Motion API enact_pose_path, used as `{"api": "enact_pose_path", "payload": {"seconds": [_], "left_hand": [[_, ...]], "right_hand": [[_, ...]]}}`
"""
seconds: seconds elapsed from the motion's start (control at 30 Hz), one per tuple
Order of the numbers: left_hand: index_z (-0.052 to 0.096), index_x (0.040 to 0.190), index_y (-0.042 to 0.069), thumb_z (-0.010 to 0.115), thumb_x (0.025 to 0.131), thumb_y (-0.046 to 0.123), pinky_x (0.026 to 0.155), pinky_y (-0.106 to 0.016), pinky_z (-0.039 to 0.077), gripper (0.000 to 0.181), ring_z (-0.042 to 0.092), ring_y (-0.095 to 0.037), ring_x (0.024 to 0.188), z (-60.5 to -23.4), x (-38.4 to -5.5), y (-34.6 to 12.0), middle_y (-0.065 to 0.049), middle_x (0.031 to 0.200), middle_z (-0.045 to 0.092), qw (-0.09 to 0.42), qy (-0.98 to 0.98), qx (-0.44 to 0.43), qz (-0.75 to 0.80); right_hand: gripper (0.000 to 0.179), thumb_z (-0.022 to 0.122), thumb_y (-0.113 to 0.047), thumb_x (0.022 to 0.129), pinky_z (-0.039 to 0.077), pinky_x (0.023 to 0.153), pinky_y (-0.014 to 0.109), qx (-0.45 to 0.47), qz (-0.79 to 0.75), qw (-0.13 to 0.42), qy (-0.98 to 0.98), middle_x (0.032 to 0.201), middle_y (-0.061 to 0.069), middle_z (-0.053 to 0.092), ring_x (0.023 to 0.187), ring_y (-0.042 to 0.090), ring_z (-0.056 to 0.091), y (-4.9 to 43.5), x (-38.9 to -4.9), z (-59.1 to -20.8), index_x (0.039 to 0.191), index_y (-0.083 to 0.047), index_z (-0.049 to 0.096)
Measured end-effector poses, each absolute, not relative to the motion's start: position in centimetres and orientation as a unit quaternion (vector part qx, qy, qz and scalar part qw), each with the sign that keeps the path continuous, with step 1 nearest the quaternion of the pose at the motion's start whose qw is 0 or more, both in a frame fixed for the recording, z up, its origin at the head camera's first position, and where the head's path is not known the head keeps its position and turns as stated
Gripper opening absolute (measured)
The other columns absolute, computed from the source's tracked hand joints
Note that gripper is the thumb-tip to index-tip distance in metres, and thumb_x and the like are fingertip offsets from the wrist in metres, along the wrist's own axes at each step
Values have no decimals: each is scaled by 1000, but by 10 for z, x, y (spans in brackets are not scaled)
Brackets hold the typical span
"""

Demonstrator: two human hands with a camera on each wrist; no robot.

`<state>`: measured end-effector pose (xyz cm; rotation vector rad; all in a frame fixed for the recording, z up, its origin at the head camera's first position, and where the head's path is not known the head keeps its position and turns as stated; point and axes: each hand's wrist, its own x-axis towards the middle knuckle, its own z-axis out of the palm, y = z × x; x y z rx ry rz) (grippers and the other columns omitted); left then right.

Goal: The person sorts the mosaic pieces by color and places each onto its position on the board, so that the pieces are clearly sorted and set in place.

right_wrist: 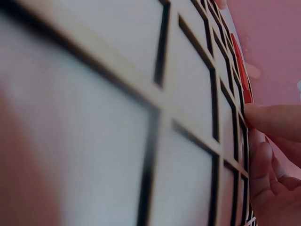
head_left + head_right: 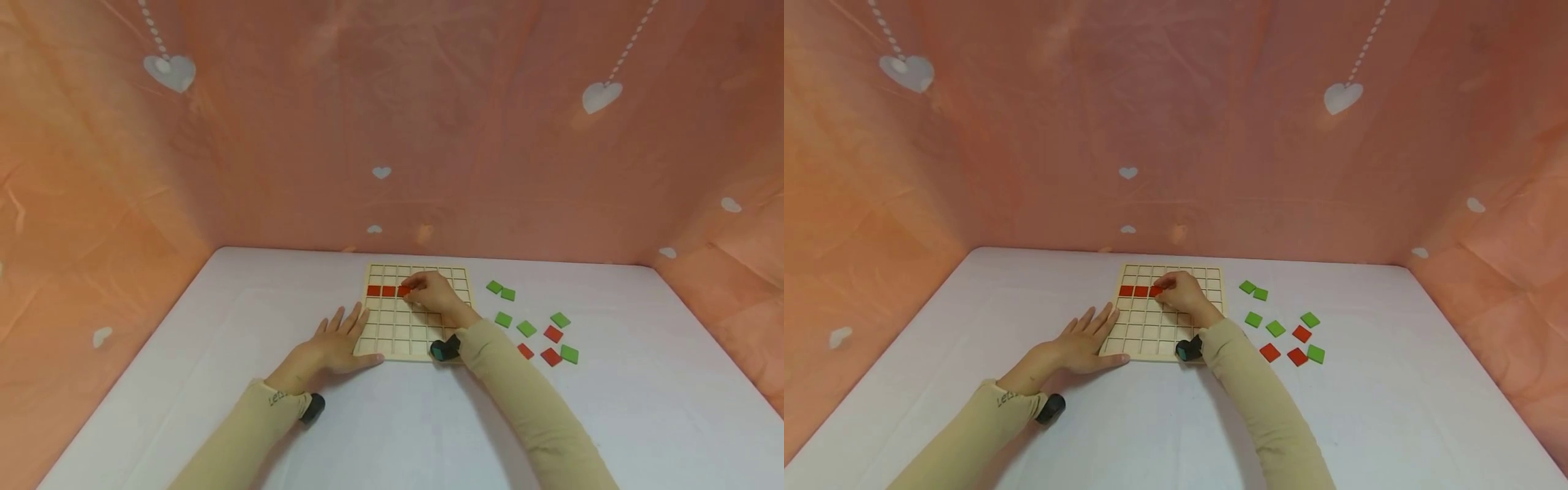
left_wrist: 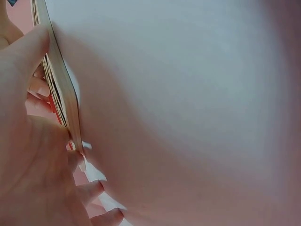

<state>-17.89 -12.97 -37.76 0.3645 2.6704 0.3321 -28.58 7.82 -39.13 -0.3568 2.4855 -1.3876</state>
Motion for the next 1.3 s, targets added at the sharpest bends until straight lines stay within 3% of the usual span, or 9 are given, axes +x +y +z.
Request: {"api": "enact_pose_path", "payload": {"seconds": [0.37,0.6,0.9,1.3], "left_hand": [[9,155,6,48,92,60,117,-57,8,91,0,-39,148,-379,-180,-128,-12,162,1,209,962,132,117],[9,155,6,49,92,60,117,-57,7,91,1,-40,147,-380,-180,-127,-12,162,1,207,962,132,122],[8,155,6,48,92,60,117,-58,7,92,0,-40,147,-382,-181,-128,-13,162,1,204,962,135,119],[8,155,6,47,92,61,117,-58,7,91,0,-40,147,-378,-180,-130,-12,162,0,208,961,134,119]], "right_hand": [[31,67,-3,85,44,61,21,-102,-510,150,841,103,12,66,77,14,51,78,-286,-392,117,-1,67],[34,68,0,84,45,71,21,-131,-495,139,848,100,12,64,84,15,54,82,-285,-392,118,0,66],[48,65,-6,89,46,100,41,-179,-489,158,839,132,19,56,121,32,54,98,-272,-387,135,-2,53],[45,66,-11,89,46,100,46,-195,-515,125,825,131,22,58,119,36,56,112,-262,-388,131,1,55]]}}
